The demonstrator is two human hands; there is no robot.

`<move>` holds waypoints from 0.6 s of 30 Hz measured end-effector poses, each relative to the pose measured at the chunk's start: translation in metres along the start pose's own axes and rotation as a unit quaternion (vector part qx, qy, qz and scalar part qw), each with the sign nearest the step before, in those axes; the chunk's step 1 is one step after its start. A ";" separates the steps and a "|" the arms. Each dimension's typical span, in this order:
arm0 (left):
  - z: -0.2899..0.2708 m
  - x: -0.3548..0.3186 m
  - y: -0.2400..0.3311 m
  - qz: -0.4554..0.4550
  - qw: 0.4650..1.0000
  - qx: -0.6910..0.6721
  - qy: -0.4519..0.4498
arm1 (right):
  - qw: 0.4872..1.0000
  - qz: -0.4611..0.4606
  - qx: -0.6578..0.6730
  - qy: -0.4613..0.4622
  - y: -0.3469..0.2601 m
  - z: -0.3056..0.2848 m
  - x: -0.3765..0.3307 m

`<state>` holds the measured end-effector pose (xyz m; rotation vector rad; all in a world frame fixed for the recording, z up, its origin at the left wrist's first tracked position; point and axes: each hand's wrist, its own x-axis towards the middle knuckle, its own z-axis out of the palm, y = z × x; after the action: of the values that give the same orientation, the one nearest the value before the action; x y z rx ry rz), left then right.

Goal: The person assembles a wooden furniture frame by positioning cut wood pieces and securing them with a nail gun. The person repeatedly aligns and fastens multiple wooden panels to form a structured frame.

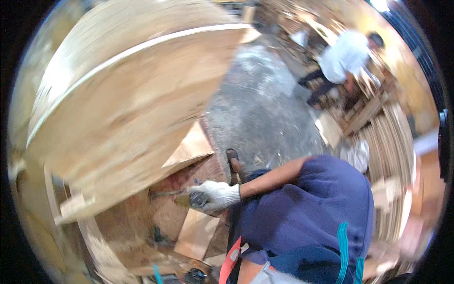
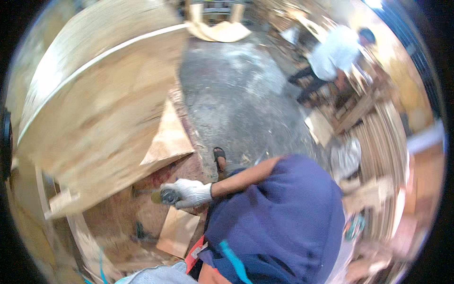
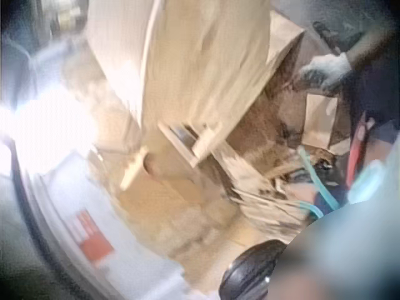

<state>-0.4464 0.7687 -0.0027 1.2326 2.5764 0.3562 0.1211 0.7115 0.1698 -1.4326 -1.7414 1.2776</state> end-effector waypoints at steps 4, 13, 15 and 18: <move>0.015 0.002 0.061 0.048 0.998 -0.026 -0.018 | 0.999 -0.030 0.022 0.000 0.010 0.002 -0.014; 0.021 -0.008 0.097 0.068 0.994 -0.071 -0.048 | 0.996 -0.025 0.046 0.077 0.018 -0.007 -0.023; 0.022 -0.008 0.102 0.068 0.992 -0.088 -0.055 | 0.995 -0.032 0.036 0.092 0.020 -0.013 -0.026; 0.014 -0.007 0.102 0.065 0.990 -0.112 -0.051 | 0.995 -0.029 0.036 0.088 0.022 -0.017 -0.028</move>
<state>-0.3641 0.8267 0.0187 1.3038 2.3030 0.5751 0.1527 0.6905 0.1611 -1.3984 -1.5938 1.1362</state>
